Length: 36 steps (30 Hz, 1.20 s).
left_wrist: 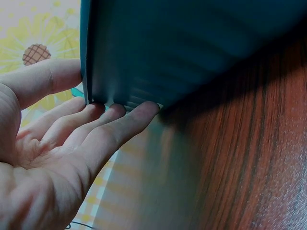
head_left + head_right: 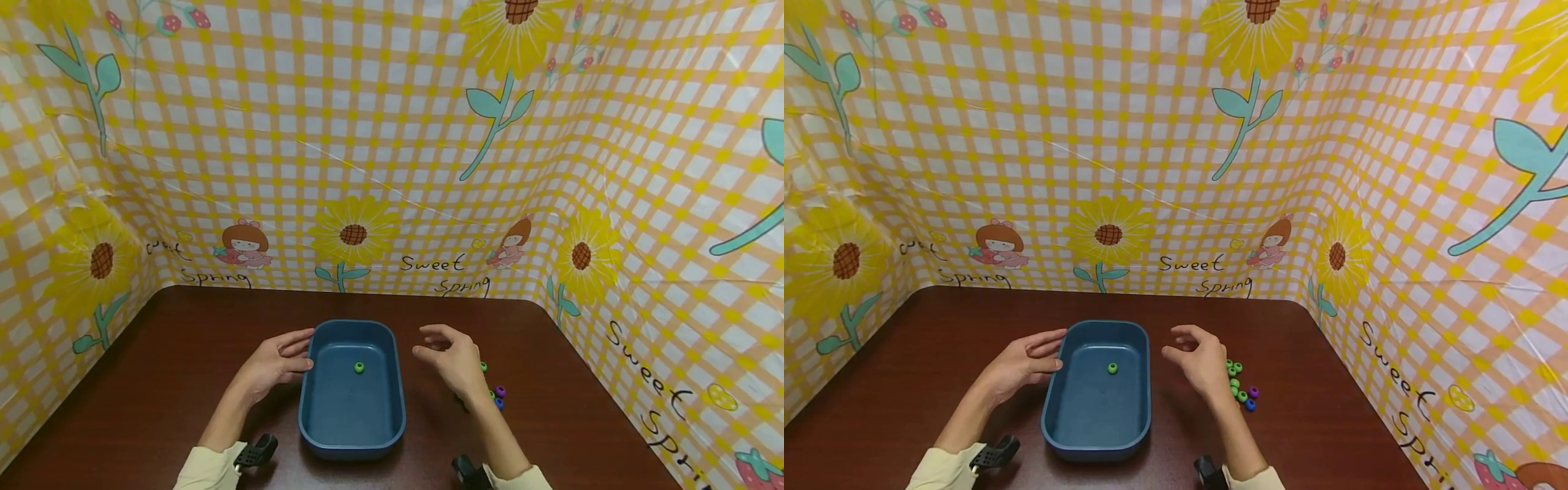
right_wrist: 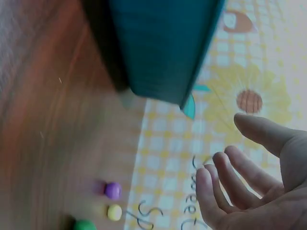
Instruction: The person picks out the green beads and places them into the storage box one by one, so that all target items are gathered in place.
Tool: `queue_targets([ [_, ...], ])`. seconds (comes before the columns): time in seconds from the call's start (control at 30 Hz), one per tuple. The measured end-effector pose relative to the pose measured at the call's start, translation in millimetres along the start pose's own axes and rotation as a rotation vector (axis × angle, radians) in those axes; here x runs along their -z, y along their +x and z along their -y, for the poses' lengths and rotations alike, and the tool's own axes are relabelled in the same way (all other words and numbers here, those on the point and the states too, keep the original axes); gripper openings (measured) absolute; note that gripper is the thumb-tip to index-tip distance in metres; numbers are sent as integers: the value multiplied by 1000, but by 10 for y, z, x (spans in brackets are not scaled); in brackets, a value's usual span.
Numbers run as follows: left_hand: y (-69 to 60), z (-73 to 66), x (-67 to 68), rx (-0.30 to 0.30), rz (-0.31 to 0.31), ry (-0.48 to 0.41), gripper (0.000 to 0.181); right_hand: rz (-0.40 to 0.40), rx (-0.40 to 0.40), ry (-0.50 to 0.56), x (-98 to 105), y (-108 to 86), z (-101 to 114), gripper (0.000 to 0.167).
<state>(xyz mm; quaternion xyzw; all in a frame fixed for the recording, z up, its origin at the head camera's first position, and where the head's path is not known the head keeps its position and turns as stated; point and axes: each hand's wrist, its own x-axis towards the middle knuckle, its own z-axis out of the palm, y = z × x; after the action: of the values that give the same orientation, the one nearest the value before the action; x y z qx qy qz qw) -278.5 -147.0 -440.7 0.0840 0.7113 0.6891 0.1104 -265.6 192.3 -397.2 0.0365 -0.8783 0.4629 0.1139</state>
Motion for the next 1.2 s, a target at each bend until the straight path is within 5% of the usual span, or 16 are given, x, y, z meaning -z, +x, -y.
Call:
queue_targets([
  [0.67, 24, 23, 8, -5, 1, -8, 65, 73, -110, -76, 587, 114, -380, 55],
  [1.2, 33, 17, 6, 8, -12, -11, 65, 80, -217, 5, 953, 217, -867, 56],
])
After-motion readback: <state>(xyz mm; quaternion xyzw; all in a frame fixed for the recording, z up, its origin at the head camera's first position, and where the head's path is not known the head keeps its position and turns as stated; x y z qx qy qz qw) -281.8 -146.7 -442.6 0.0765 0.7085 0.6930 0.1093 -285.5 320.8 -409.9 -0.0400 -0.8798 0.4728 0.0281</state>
